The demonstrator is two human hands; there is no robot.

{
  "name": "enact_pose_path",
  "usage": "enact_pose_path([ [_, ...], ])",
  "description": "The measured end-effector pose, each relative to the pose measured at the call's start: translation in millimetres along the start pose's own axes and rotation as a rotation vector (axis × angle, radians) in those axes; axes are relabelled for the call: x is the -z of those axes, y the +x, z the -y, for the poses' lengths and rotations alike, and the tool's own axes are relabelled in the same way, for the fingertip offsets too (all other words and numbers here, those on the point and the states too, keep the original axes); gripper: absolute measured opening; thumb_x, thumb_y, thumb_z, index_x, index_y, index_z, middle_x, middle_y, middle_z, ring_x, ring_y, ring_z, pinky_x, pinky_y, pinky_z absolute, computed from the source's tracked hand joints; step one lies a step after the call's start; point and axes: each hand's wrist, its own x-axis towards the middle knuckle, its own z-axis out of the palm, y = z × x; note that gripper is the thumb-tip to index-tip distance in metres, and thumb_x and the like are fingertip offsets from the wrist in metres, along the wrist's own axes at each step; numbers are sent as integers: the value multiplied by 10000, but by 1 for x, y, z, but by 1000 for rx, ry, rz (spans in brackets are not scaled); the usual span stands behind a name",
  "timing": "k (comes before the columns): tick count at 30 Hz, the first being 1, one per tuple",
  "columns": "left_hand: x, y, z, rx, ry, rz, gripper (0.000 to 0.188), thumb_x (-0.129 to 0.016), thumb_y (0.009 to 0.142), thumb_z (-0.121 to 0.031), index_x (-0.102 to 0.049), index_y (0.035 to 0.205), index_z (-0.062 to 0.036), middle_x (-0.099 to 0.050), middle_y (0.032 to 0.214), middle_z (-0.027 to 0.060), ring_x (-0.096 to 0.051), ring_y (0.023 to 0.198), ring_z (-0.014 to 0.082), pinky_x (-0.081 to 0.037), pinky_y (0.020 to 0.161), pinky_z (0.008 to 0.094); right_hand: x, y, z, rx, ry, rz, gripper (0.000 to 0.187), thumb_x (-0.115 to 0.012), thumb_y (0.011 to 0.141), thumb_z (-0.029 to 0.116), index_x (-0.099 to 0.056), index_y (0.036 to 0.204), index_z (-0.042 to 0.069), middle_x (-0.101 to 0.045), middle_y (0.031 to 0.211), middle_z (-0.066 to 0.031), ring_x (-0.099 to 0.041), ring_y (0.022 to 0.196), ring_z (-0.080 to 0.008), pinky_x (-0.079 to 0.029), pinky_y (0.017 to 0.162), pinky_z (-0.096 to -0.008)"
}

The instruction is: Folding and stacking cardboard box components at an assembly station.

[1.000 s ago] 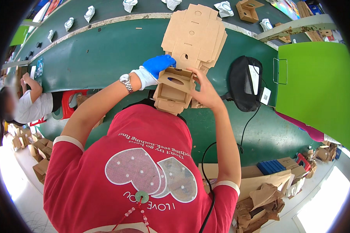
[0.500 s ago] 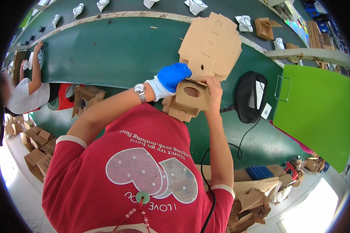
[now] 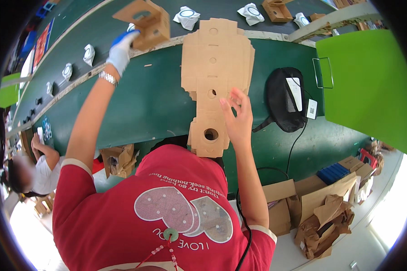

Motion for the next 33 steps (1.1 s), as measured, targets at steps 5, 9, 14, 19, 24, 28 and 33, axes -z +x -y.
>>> enact_pose_path([
  [5,21,105,2,268,-75,79,438,-662,918,-343,-659,1251,-57,-622,1249,83,-602,1064,174,-493,897,312,10,-35,-37,-34,-140,-118,526,-735,892,187,-499,1296,-52,-532,1304,-176,-551,1188,-256,-485,993,-369],
  [9,-22,37,-42,109,157,20,495,-629,939,-346,-594,1339,-56,-584,1370,72,-570,1181,153,-435,993,296,0,-65,-54,-9,-469,-123,732,-780,836,218,-392,1373,-92,-411,1403,-255,-436,1294,-361,-400,1073,-429],
  [14,-42,-171,-25,320,-128,218,546,-707,914,-246,-526,1361,9,-584,1337,71,-538,1221,164,-403,1059,309,-6,-91,-71,-92,-541,-45,864,-751,850,203,-235,1461,-124,-225,1518,-313,-265,1409,-450,-284,1156,-471],
  [19,-107,-297,-42,500,-7,499,713,-593,959,-437,-370,1457,24,-414,1476,199,-400,1374,289,-327,1127,349,-15,-102,-57,-105,-495,65,831,-671,915,198,-164,1487,-128,-120,1564,-327,-171,1456,-460,-227,1182,-469],
  [24,-128,-314,-58,479,132,358,925,-666,908,-472,-185,1493,58,-360,1484,242,-377,1383,290,-341,1115,360,-18,-113,-43,17,-558,81,793,-640,941,170,-148,1486,-132,-169,1541,-333,-205,1444,-443,-216,1178,-460],
  [28,-125,-312,-93,563,-124,240,767,-717,898,-385,-308,1392,36,-514,1325,206,-548,1187,242,-454,990,354,-19,-108,-22,6,-268,-43,629,-646,944,144,-292,1389,-125,-361,1392,-293,-383,1324,-371,-322,1106,-437],
  [33,-120,-299,-118,546,-230,268,448,-679,934,-335,-598,1218,1,-633,976,47,-565,824,101,-479,720,273,-13,-90,-16,-137,89,88,323,-625,975,164,-427,1154,-16,-497,1117,-136,-542,951,-180,-480,816,-318],
])
